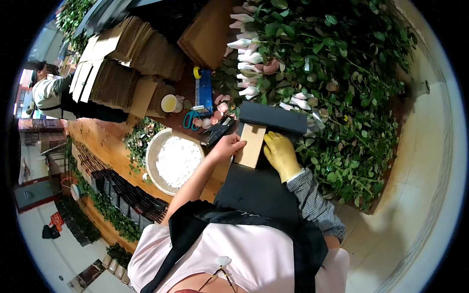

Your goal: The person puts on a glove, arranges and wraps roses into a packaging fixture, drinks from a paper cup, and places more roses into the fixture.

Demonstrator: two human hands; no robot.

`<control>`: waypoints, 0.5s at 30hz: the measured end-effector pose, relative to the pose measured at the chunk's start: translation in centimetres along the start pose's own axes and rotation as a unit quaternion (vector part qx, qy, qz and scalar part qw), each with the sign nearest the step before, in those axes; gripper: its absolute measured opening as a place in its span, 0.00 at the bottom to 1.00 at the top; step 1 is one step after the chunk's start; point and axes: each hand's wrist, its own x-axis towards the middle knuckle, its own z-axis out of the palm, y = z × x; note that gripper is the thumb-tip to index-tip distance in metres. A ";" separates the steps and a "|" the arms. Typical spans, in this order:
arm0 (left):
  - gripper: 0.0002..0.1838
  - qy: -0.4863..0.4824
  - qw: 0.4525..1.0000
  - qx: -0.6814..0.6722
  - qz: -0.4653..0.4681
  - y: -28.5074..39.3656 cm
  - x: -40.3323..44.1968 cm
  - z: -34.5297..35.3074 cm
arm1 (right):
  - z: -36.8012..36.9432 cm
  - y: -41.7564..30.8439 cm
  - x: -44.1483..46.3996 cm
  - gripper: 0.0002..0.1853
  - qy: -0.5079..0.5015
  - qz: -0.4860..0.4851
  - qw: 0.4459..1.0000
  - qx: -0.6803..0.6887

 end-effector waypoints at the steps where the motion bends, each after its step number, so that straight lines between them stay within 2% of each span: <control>1: 0.17 0.054 0.995 0.067 0.045 -0.5 0.5 0.5 | -1.3 -0.8 0.2 0.15 0.006 0.049 0.999 -0.008; 3: 0.18 0.150 0.979 0.084 0.105 -0.9 0.3 2.1 | -2.0 -0.7 -0.2 0.16 0.038 0.104 0.994 -0.004; 4: 0.18 0.188 0.963 0.160 0.109 -0.7 0.0 2.8 | -3.0 -1.8 0.2 0.16 0.019 0.098 0.995 0.026; 5: 0.17 0.197 0.953 0.207 0.102 -0.4 -0.1 3.2 | -1.5 -0.7 -0.2 0.22 0.015 0.010 0.999 0.035; 7: 0.17 0.203 0.934 0.256 0.144 -0.1 0.0 3.0 | -1.1 -2.3 0.6 0.34 -0.097 -0.044 0.994 -0.036; 8: 0.17 0.198 0.920 0.313 0.128 0.1 0.2 2.6 | -0.7 -2.8 0.5 0.34 -0.102 -0.032 0.993 -0.040; 9: 0.17 0.177 0.892 0.404 0.103 1.9 -0.4 1.9 | 0.0 -3.0 0.8 0.40 -0.161 -0.010 0.982 -0.099; 10: 0.17 0.149 0.890 0.421 0.097 3.2 -1.0 0.9 | 0.4 -2.9 1.1 0.46 -0.217 0.008 0.963 -0.157; 11: 0.16 0.120 0.887 0.437 0.088 4.6 -1.8 0.1 | 0.7 -2.7 1.2 0.46 -0.218 0.010 0.963 -0.159; 12: 0.16 0.081 0.966 0.207 0.131 7.6 -3.5 -0.4 | 1.0 -2.7 1.1 0.48 -0.227 0.028 0.958 -0.176; 13: 0.15 0.044 0.985 -0.037 0.163 11.3 -5.8 -1.1 | 1.4 -2.9 1.2 0.49 -0.237 0.040 0.951 -0.192; 14: 0.14 0.000 0.956 -0.127 0.263 14.7 -8.3 -2.2 | 0.3 -3.5 0.9 0.50 -0.200 0.022 0.963 -0.178; 15: 0.14 -0.041 0.887 -0.224 0.403 17.4 -10.4 -3.1 | 1.1 -2.8 0.2 0.49 -0.161 0.005 0.974 -0.159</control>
